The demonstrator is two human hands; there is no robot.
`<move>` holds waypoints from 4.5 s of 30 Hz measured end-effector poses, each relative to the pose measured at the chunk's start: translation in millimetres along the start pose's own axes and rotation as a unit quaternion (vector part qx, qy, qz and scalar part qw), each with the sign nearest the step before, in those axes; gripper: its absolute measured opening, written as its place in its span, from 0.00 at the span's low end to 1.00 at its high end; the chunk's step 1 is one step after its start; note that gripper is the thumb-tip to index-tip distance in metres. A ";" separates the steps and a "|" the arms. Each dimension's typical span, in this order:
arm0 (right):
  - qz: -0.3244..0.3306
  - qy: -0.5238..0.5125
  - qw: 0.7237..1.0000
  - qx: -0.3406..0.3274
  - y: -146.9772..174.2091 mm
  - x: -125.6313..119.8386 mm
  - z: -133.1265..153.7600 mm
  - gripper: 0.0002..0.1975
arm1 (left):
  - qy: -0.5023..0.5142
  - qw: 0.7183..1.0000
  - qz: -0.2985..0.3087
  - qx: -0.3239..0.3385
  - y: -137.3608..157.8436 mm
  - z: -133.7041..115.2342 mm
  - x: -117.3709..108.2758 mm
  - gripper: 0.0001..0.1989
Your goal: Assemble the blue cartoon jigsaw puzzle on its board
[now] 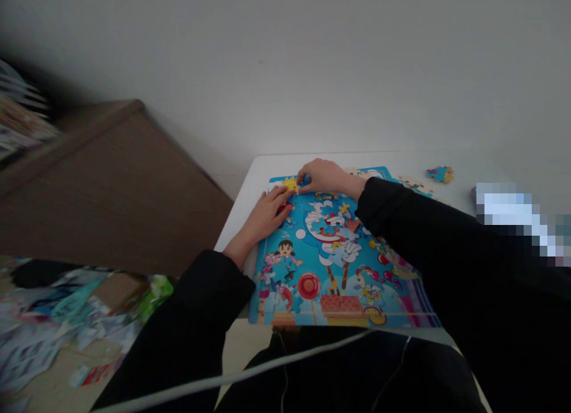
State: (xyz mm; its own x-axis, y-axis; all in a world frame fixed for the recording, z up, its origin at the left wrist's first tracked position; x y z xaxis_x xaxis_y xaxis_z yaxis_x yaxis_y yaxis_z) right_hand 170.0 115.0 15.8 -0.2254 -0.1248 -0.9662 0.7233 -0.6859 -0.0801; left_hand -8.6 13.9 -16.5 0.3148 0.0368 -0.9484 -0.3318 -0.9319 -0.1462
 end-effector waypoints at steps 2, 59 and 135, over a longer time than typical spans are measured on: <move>-0.005 -0.002 1.000 0.004 -0.1 0.8 0.0 0.21 | 0.000 1.000 -0.001 0.002 -0.2 0.8 0.6 0.21; -0.050 -0.090 0.991 0.089 9.1 -5.0 0.7 0.14 | 0.000 1.000 -0.002 0.002 1.0 -0.1 -0.6 0.21; -0.100 -0.064 0.986 0.115 -11.0 11.3 -1.0 0.13 | -0.007 0.999 0.042 -0.008 3.0 -7.5 -5.0 0.23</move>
State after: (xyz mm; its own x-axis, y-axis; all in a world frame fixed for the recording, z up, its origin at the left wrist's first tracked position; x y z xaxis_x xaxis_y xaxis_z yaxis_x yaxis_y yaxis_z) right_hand 160.2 121.9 5.5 -0.4404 -0.0501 -0.8964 0.4920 -0.8486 -0.1944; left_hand -4.5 8.3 -10.1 0.2737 -0.0376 -0.9611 -0.3431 -0.9373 -0.0611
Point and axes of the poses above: each hand's wrist, its own y-axis away from the middle knuckle, its own x-axis out of the palm, z = x × y, the point moved 1 cm from there along -y, towards the middle knuckle, and after that the axes turned 3 degrees about -z, right-handed, at the moved point
